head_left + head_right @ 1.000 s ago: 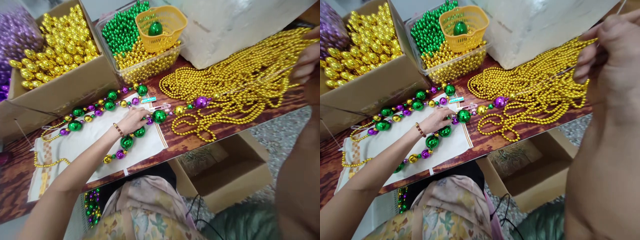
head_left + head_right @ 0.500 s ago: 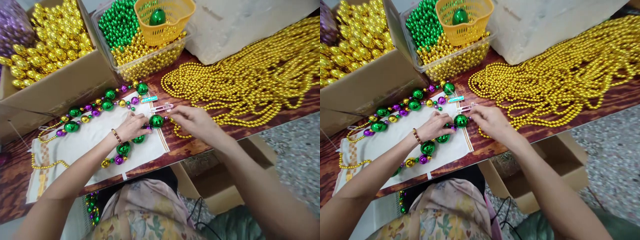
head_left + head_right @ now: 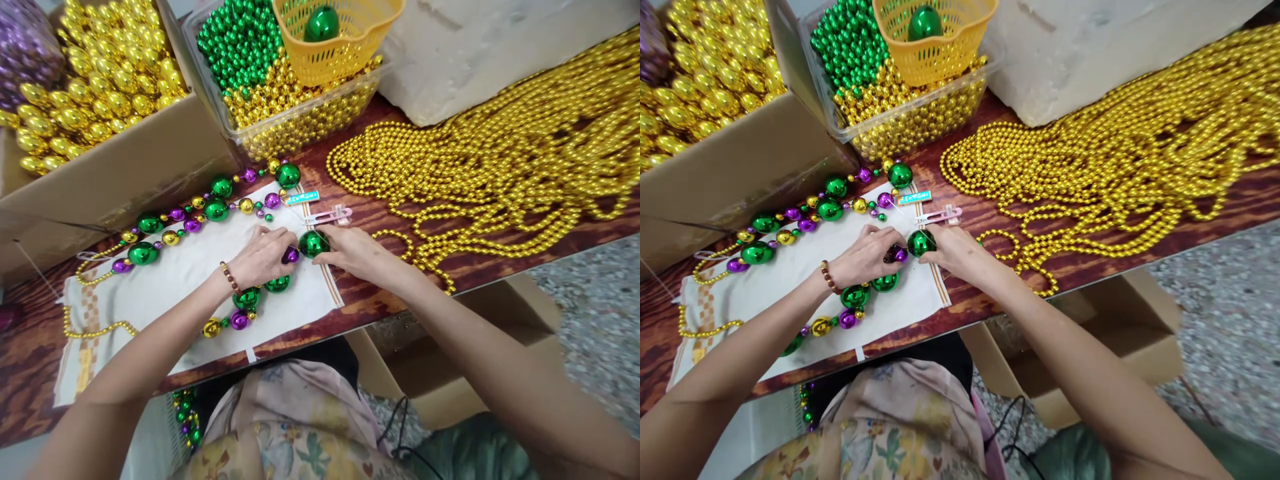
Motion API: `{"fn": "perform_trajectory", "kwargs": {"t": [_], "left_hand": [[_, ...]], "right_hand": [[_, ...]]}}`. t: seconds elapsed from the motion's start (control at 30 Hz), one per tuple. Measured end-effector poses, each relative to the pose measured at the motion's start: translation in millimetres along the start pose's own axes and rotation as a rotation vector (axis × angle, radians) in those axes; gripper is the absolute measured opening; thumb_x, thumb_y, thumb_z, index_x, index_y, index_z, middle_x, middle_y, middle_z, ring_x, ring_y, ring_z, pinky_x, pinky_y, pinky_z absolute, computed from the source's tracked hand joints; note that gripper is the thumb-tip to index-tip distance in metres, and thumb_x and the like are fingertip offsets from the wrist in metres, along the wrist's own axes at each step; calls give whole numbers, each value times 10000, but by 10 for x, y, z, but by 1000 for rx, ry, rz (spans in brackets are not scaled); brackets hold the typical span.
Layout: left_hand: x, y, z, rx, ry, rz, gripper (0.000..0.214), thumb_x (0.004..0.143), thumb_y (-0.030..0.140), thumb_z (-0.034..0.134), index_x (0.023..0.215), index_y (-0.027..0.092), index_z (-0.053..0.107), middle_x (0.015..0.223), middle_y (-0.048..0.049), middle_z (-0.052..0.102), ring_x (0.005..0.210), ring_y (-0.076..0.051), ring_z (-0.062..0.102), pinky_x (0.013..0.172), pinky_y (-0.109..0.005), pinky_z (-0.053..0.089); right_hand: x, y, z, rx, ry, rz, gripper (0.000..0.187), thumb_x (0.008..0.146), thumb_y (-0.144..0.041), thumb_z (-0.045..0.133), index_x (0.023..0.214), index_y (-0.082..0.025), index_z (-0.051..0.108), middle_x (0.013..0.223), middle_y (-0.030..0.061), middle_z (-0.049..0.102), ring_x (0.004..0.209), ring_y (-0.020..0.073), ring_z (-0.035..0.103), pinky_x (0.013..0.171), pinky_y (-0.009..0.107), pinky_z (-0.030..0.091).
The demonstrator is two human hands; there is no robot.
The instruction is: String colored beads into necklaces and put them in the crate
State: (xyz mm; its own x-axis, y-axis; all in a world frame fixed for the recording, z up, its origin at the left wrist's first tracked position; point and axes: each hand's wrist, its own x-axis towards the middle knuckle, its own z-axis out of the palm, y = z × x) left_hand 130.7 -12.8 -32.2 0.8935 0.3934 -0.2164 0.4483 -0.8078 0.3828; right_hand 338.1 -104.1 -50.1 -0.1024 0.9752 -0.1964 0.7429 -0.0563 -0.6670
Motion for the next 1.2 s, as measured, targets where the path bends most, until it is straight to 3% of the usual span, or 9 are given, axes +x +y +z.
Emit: {"fn": "perform_trajectory", "kwargs": {"t": [0.23, 0.43, 0.63, 0.9, 1.07, 1.2], "left_hand": [[-107, -55, -47, -27, 71, -23, 220, 859, 181, 566, 1072, 193, 514, 1079, -70, 589, 1043, -240, 574, 966, -410, 358], [-114, -88, -52, -98, 132, 6, 150, 882, 131, 547, 1016, 199, 542, 1106, -76, 546, 1016, -219, 549, 911, -369, 415], [-91, -76, -67, -131, 156, 4, 59, 914, 150, 521, 939, 195, 549, 962, -49, 571, 888, -193, 553, 848, -348, 434], [-59, -123, -71, -216, 231, 16, 109, 888, 158, 513, 979, 185, 566, 922, -27, 576, 843, -170, 549, 842, -327, 457], [-46, -143, -80, -179, 189, -20, 131, 882, 156, 506, 980, 177, 590, 940, -39, 567, 887, -183, 561, 850, -330, 464], [-22, -142, -63, -115, 60, -70, 152, 892, 158, 503, 987, 158, 621, 978, -70, 568, 896, -202, 571, 863, -348, 471]], "right_hand": [[-224, 35, -156, 92, 80, -8, 260, 858, -345, 681, 1066, -200, 622, 605, -23, 572, 530, 155, 493, 550, 273, 315], [-379, 9, -307, 124, 56, -4, 344, 845, -364, 686, 1147, -208, 630, 589, -38, 540, 524, 146, 474, 537, 276, 311], [-439, 91, -295, 189, 49, -7, 333, 879, -422, 647, 1152, -233, 634, 593, -43, 520, 529, 142, 459, 538, 280, 324], [-483, 136, -291, 186, 82, 22, 354, 879, -437, 645, 1155, -216, 648, 562, -51, 477, 504, 128, 418, 525, 273, 305], [-473, 109, -339, 209, 84, 42, 333, 858, -404, 664, 1125, -205, 669, 570, -49, 468, 517, 121, 416, 523, 267, 300], [-440, 94, -355, 237, 91, 83, 357, 802, -365, 727, 1114, -198, 677, 563, -52, 481, 516, 116, 434, 512, 265, 307]]}}
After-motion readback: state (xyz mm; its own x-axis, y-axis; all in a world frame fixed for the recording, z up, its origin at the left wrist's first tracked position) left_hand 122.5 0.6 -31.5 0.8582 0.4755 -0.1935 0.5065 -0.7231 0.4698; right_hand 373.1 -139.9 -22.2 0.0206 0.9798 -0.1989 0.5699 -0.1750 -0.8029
